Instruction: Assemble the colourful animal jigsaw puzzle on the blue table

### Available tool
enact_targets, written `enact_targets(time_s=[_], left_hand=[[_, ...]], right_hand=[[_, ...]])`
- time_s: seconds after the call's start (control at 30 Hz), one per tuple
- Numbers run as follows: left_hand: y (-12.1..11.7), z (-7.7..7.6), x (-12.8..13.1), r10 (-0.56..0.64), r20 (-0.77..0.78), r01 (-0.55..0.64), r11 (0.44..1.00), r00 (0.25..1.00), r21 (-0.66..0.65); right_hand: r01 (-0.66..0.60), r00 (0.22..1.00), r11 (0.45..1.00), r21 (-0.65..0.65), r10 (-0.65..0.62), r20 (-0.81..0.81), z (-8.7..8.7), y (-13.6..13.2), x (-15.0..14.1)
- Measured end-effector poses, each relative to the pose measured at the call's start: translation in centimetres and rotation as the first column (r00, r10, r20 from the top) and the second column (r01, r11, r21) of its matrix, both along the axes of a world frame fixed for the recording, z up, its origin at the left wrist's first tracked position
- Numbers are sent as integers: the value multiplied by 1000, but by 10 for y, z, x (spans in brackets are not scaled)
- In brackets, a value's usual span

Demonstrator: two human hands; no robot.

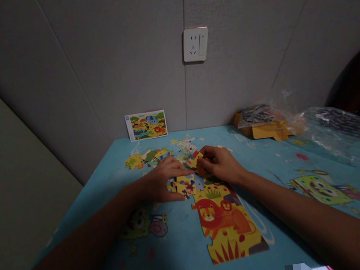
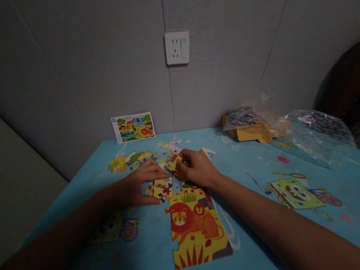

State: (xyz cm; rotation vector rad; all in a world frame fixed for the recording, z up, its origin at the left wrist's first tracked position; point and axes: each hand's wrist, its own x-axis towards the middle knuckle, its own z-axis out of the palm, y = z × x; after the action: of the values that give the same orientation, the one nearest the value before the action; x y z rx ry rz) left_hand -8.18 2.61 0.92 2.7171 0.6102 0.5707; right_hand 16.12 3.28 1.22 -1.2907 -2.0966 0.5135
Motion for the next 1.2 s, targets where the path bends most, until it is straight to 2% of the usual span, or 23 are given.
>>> enact_targets(time_s=[0.1, 0.23, 0.3, 0.43, 0.53, 0.63, 0.7, 0.9, 1.03, 1.2], left_hand=[[2, 0, -2, 32, 5, -31, 999, 999, -45], [9, 10, -12, 56, -44, -64, 978, 997, -197], [14, 18, -21, 80, -96, -104, 953, 992, -285], [22, 30, -38, 183, -210, -252, 892, 961, -375], [25, 30, -47, 218, -311, -341, 839, 925, -424], [25, 28, -50, 237, -323, -378, 780, 916, -500], [25, 27, -49, 231, -321, -376, 764, 918, -525], [19, 27, -38, 139, -310, -273, 853, 940, -444], [16, 30, -33, 145, -289, -237, 919, 946, -315], [15, 33, -32, 194, -282, -250, 952, 940, -178]], right_hand=[[8, 999, 1000, 16, -9, 34, 0, 0, 0], [7, 999, 1000, 6, -7, 35, -1, 0, 0], [1, 1000, 1000, 0, -1, 27, -1, 1, 1], [-1, 1000, 1000, -10, 1, 23, -2, 1, 1], [6, 999, 1000, 2, -6, 41, -1, 1, 2], [16, 998, 1000, 10, -16, 60, -1, 1, 1], [21, 998, 1000, 9, -21, 62, 0, 1, 1], [17, 998, 1000, 20, -19, 65, 0, 0, 1], [20, 997, 999, 31, -22, 70, 0, 0, 1], [23, 997, 999, 26, -25, 77, 1, 0, 0]])
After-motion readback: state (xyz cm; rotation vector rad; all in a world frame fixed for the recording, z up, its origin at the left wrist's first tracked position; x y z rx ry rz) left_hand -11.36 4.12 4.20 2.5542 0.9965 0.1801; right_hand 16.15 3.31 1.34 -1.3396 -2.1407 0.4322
